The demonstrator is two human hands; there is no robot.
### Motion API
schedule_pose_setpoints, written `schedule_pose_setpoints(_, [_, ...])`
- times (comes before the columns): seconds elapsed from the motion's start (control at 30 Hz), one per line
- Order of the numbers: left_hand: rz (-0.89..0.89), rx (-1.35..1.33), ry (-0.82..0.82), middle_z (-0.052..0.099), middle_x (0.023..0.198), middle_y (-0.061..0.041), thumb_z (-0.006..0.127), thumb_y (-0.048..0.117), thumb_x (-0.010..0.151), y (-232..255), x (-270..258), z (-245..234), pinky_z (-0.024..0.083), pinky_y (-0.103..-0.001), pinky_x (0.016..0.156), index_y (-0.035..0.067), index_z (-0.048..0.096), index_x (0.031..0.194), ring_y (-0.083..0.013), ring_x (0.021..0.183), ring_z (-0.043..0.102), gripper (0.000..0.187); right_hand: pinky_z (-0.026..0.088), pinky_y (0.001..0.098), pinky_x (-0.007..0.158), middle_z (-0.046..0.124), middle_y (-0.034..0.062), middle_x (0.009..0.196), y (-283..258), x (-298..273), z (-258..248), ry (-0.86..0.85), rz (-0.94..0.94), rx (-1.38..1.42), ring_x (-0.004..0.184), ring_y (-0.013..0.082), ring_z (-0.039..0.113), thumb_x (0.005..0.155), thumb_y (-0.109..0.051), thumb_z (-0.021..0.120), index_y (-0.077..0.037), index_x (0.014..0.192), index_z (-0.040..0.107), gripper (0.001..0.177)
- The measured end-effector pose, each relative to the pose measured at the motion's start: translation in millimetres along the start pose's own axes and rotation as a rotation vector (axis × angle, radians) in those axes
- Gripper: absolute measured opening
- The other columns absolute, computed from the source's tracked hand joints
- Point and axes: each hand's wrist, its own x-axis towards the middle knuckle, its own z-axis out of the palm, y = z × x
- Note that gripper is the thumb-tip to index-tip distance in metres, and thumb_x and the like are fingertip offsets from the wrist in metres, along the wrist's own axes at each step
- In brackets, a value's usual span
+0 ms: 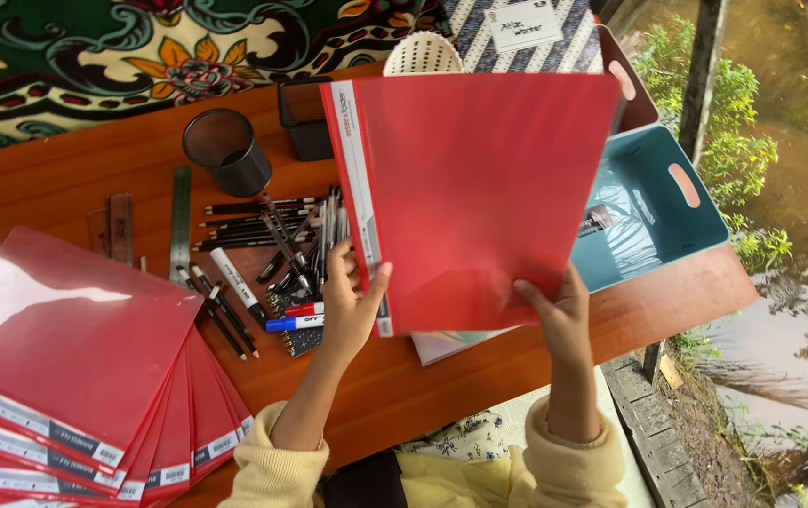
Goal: The person organizes a stack of red folders on a table, smoothing one out by hand, picking up folders to move them into a blue storage bin, and clearing pens and office supplies from the workspace.
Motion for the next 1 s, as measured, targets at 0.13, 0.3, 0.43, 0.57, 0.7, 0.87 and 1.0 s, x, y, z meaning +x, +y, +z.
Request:
schedule_pose_setpoints(0.13, [-0.044,0.145,-0.168,0.069,0.118,-0.015,0.054,0.006,0.102,31.1,5.9,28.8,0.061,-0.033,0.076,0.007,0.027,0.156,-0.0215,0.09,0.074,0.06,0.061,0.0332,0.087,0.063,0.0096,0.123,-22.0,29.5,-39.9,0.089,-0.081,-0.026,0.102,0.0188,0.069,0.092,0.01,0.058,-0.004,0.139,0.043,0.051])
schedule_pose_setpoints(0.3, [0.26,0.043,-0.264,0.054,0.147,-0.024,0.054,0.002,0.102,61.7,36.0,100.6,0.062,-0.035,0.077,0.012,0.02,0.161,-0.0275,0.11,0.071,0.068,0.053,0.0262,0.102,0.059,0.0076,0.132,-46.6,79.8,-100.9,0.182,-0.309,-0.091,0.116,0.0111,0.062,0.103,0.009,0.054,-0.004,0.136,0.045,0.037])
schedule_pose_setpoints(0.43, [0.389,0.049,-0.339,0.054,0.143,-0.022,0.056,0.0,0.1,57.8,47.4,165.6,0.057,-0.042,0.098,0.013,0.024,0.163,-0.0343,0.124,0.063,0.072,0.051,0.0248,0.099,0.062,0.0089,0.121,-43.2,111.6,-155.0,0.322,-0.468,-0.402,0.111,0.0129,0.061,0.111,0.013,0.059,0.0,0.124,0.049,0.021])
schedule_pose_setpoints(0.57, [0.468,0.255,-0.424,0.056,0.14,-0.02,0.062,0.005,0.096,22.0,49.8,212.7,0.046,-0.049,0.11,0.007,0.027,0.161,-0.0385,0.131,0.055,0.073,0.05,0.0331,0.101,0.059,0.0111,0.119,-4.8,136.5,-200.0,0.538,-0.483,-0.718,0.111,0.0196,0.059,0.102,0.013,0.062,0.002,0.129,0.05,0.032])
schedule_pose_setpoints(0.7, [0.467,0.552,-0.403,0.057,0.139,-0.019,0.063,0.017,0.094,-18.5,46.4,238.1,0.034,-0.051,0.116,0.004,0.035,0.154,-0.0382,0.132,0.051,0.068,0.048,0.0392,0.101,0.057,0.016,0.115,48.3,145.3,-219.9,0.549,-0.42,-0.845,0.11,0.0255,0.06,0.096,0.013,0.06,0.001,0.127,0.05,0.035])
schedule_pose_setpoints(0.87, [0.375,0.802,-0.441,0.056,0.136,-0.02,0.061,0.029,0.094,-33.2,48.2,239.4,0.014,-0.061,0.124,0.001,0.037,0.154,-0.036,0.141,0.042,0.07,0.044,0.0478,0.102,0.058,0.0199,0.129,74.7,146.7,-225.0,0.512,-0.282,-1.102,0.12,0.0372,0.056,0.091,0.006,0.061,0.0,0.14,0.046,0.052])
schedule_pose_setpoints(1.0, [0.369,0.914,-0.391,0.037,0.153,-0.034,0.064,0.034,0.09,-32.4,45.9,245.0,0.009,-0.061,0.125,-0.006,0.04,0.151,-0.0443,0.153,0.021,0.077,0.037,0.0546,0.103,0.052,0.0238,0.134,81.7,145.4,-224.2,0.473,-0.1,-1.368,0.122,0.044,0.05,0.09,-0.014,0.072,0.003,0.155,0.033,0.078])
